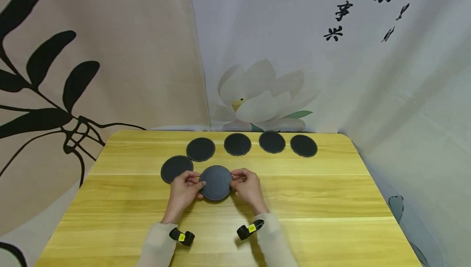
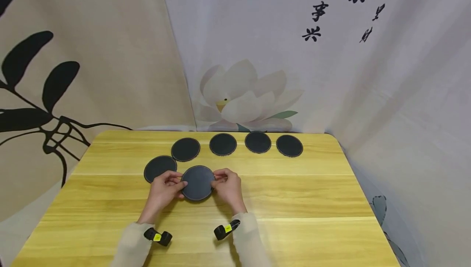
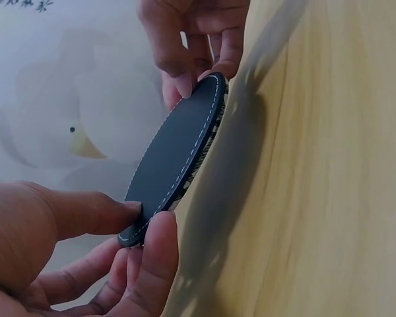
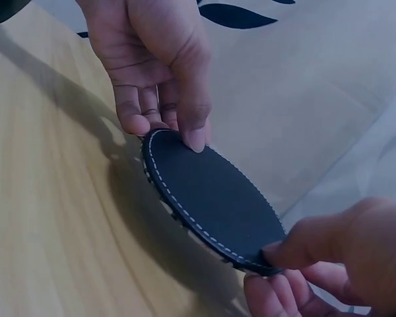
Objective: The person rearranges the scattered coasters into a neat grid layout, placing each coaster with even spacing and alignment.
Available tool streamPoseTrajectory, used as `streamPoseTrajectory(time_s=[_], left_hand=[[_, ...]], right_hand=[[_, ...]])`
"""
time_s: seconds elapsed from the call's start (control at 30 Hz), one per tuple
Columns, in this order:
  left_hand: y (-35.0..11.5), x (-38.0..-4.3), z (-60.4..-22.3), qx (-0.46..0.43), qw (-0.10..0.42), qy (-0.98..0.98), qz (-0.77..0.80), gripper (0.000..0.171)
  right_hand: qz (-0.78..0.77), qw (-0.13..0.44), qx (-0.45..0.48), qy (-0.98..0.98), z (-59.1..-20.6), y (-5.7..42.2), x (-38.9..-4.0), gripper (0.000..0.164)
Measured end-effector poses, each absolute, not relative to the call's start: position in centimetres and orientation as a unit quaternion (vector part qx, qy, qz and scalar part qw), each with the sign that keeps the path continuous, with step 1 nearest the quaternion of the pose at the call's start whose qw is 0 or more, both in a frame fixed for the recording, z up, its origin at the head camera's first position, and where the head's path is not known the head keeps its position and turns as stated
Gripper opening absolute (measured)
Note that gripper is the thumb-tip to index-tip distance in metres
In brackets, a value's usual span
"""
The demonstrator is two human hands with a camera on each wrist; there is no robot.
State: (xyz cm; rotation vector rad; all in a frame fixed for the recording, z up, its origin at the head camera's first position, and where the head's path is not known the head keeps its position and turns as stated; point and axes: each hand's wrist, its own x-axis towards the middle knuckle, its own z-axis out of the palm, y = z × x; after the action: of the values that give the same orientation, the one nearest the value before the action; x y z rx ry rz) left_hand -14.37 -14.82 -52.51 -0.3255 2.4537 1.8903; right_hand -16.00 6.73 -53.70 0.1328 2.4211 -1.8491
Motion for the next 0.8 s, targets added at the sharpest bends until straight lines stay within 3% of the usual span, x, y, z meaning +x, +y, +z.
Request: streamPoseTrajectory(time_s=[0.43,0.8], left_hand=[[-12.2,-16.4,-53.0,-0.093,0.007,0.789,0.607,0.028],[-10.6,-17.6,-52.8,-0.098,0.013,0.793,0.601,0.028]], right_hand=[[-0.607,0.02,0.051,0.793,-53.7,9.1,-17.6,0.026],[-0.582,0.056,0.046,0.81,-52.9,10.9,-19.3,0.023]])
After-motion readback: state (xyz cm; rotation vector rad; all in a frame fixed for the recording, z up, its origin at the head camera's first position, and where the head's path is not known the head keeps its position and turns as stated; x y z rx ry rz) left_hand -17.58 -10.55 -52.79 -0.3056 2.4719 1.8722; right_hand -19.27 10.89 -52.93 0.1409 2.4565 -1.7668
